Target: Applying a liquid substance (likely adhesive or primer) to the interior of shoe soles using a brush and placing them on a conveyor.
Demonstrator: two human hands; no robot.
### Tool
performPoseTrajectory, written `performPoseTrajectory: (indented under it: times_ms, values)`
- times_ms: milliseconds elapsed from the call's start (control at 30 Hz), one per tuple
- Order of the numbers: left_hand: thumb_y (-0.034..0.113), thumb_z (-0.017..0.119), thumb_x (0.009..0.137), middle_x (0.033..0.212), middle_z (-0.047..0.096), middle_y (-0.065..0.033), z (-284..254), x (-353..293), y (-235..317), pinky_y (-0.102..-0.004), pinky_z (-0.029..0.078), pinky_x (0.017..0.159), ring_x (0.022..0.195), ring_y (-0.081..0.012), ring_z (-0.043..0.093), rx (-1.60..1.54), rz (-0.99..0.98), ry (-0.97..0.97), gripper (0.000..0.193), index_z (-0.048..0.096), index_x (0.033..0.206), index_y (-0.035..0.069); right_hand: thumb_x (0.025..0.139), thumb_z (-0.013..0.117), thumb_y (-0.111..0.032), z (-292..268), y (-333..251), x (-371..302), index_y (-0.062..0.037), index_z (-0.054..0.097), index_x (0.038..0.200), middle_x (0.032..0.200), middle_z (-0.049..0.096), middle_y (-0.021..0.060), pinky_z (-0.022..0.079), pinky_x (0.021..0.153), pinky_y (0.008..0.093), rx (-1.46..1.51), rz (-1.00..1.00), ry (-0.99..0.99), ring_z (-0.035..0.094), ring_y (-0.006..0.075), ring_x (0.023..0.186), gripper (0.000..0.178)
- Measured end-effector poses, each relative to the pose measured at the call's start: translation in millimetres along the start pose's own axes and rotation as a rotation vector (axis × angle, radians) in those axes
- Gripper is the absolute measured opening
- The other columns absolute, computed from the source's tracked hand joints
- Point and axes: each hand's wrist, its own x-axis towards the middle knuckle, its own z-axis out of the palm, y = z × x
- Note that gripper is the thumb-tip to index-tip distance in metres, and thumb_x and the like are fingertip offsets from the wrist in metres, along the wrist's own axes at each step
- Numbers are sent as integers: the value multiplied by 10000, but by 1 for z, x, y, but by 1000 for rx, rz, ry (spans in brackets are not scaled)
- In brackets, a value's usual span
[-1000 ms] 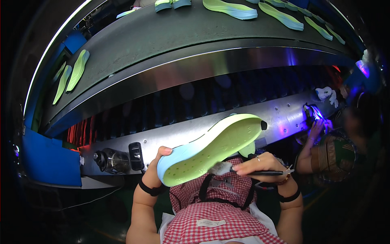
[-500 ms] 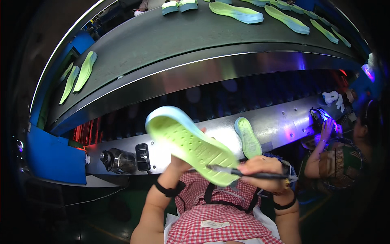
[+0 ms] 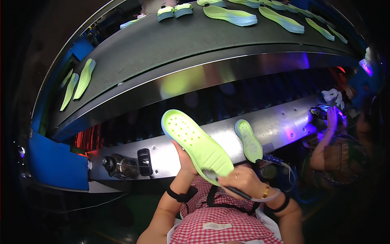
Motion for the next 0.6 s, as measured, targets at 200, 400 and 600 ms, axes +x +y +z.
performPoseTrajectory:
  times_ms: [200, 400, 600]
  values:
    - [734, 246, 758, 1157, 500, -172, 26, -7, 3, -443, 385, 916, 1051, -335, 484, -13, 9, -169, 853, 397, 1239, 45, 652, 682, -52, -33, -5, 21, -38, 661, 866, 761, 638, 102, 473, 600, 278, 386, 195, 64, 610, 235, 687, 216]
    - [724, 275, 763, 1111, 517, -194, 30, -1, -6, -449, 384, 903, 1023, -343, 486, -36, 39, -129, 859, 421, 1201, -1, 656, 680, -74, -8, -10, 31, -69, 653, 870, 747, 635, 74, 478, 650, 318, 164, 32, 34, 614, 208, 684, 216]
    - [718, 324, 757, 1111, 528, -180, 37, 9, 4, -431, 366, 937, 1044, -322, 487, -84, 166, -191, 845, 429, 1186, -3, 665, 697, -46, -23, 9, 23, -16, 643, 891, 814, 649, 95, 482, 647, 288, 258, 120, 146, 612, 208, 714, 234]
